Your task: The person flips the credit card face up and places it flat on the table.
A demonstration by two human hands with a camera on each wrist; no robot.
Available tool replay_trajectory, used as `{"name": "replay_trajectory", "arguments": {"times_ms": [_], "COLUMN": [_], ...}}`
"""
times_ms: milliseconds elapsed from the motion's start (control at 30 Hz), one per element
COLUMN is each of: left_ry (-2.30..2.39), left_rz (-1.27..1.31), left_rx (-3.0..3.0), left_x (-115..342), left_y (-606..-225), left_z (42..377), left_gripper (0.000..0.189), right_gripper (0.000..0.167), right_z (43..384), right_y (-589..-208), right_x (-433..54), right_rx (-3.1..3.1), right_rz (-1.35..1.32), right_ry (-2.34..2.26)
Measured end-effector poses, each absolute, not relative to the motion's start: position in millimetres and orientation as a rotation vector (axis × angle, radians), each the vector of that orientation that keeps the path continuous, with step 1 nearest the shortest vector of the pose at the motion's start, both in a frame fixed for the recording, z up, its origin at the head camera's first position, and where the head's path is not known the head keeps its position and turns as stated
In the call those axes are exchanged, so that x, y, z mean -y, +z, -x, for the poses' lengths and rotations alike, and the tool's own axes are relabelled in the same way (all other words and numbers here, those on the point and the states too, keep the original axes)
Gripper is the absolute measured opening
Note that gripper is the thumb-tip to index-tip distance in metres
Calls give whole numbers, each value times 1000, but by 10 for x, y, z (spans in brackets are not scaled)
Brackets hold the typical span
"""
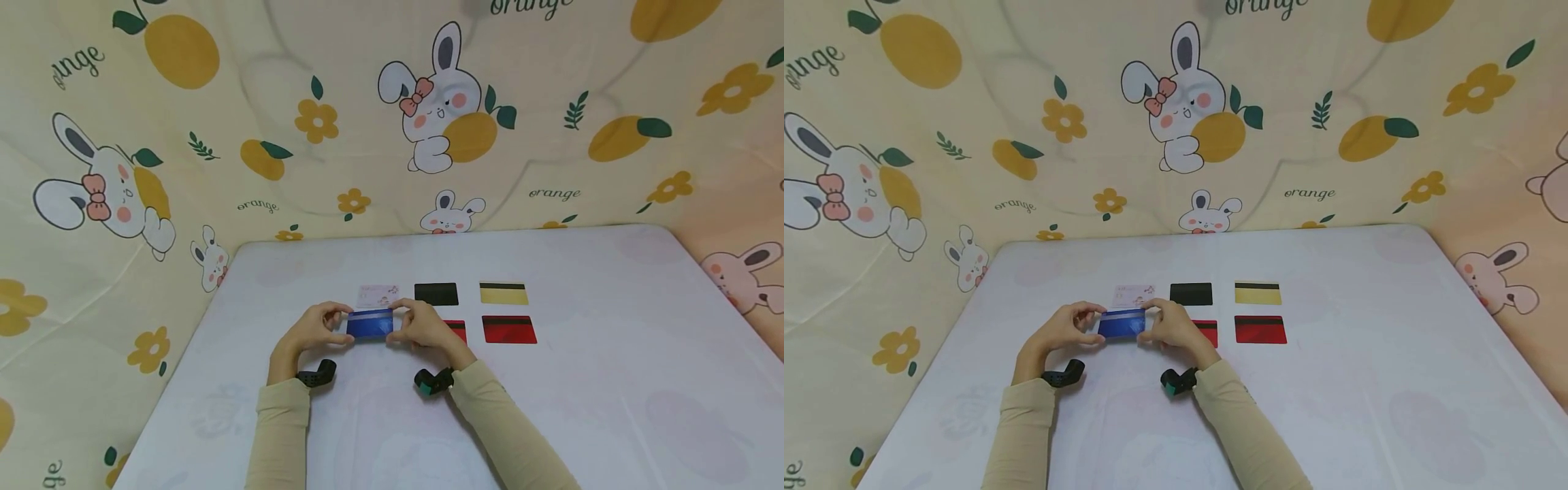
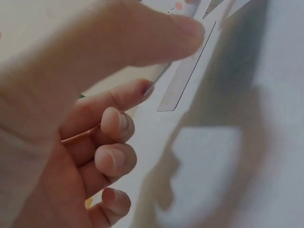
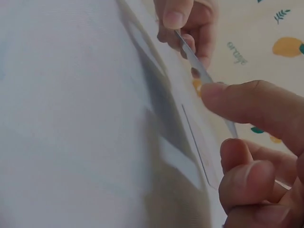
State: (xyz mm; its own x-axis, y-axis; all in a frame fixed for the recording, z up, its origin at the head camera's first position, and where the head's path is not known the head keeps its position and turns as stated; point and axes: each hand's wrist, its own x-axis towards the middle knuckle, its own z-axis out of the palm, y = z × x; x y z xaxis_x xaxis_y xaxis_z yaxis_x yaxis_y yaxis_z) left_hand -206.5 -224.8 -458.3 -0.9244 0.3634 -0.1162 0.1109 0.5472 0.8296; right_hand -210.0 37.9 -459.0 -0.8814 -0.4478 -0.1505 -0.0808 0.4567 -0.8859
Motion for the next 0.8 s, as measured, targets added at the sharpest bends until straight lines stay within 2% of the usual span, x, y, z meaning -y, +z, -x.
{"name": "replay_trajectory", "arguments": {"times_ms": [800], "left_ry": [1273], "left_rz": [-428], "left_rx": [-2539], "left_x": [2242], "left_y": [-4544], "left_z": [2060], "left_gripper": [59], "right_gripper": [61], "right_z": [2132], "right_y": [-4543], "right_x": [-449], "right_rx": [-2206], "right_rz": [492], "right_ry": [-1607]}}
